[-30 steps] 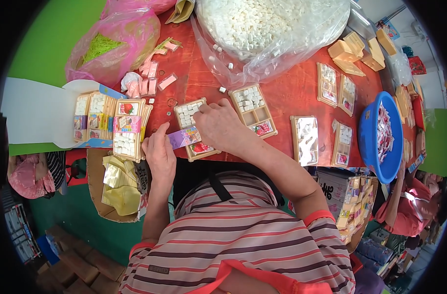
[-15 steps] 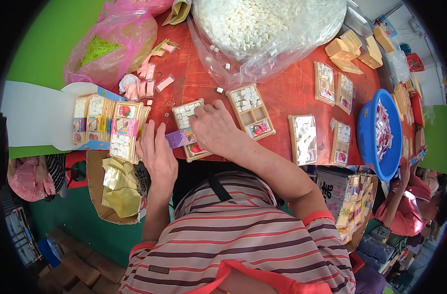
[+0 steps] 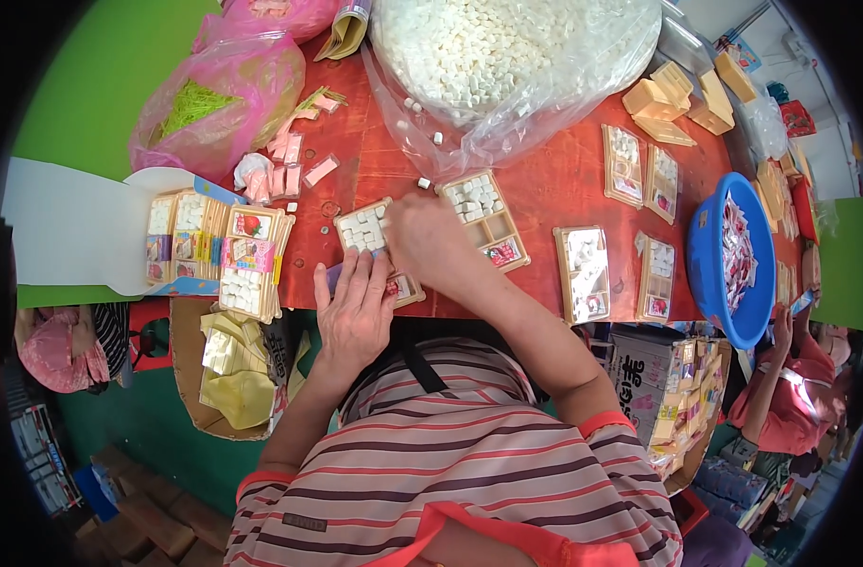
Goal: Packaging stacks of small paper cards into boxes and applying labels or bands.
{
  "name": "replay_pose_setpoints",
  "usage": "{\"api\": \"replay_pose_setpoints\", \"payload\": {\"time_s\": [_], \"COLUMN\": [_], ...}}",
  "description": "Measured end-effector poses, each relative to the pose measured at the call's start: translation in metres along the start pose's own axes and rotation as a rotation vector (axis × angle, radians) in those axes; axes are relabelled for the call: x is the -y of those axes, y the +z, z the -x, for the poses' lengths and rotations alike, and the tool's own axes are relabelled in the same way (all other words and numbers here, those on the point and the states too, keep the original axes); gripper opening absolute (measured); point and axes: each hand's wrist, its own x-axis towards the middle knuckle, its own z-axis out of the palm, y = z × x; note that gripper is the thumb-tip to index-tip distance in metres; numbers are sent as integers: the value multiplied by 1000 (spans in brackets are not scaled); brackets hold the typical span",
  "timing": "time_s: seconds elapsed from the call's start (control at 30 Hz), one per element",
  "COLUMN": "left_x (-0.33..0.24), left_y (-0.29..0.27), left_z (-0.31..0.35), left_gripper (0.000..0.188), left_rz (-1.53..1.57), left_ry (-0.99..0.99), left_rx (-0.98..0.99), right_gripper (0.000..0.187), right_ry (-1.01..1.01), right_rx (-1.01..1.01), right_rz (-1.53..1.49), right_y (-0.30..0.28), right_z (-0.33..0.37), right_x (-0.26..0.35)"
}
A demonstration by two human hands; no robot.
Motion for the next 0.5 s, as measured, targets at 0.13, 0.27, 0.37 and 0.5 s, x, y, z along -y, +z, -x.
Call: {"api": "replay_pose_setpoints", "payload": {"time_s": [0.13,0.27,0.37,0.5], "left_x": [-3,-6,-5,-6], "left_y": [1,4,5,6], "left_z": [-1,-1,0,3], "left_gripper": [53,57,60,63], "left_rz": [-95,-110,-109,-79], "left_ry": [25,20,26,26], "left_rx": [39,54,49,57], "right_gripper": [14,17,16,10], "right_ry": [61,-37,-89,-169], "right_rx": [-174,-136,-88,-83], "right_rz": [-177,22,70,164], "right_y": [-15,-6,4,19], "right_z": [-9,-13,-24,-30], "right_x": [-17,-16,-13,-13]}}
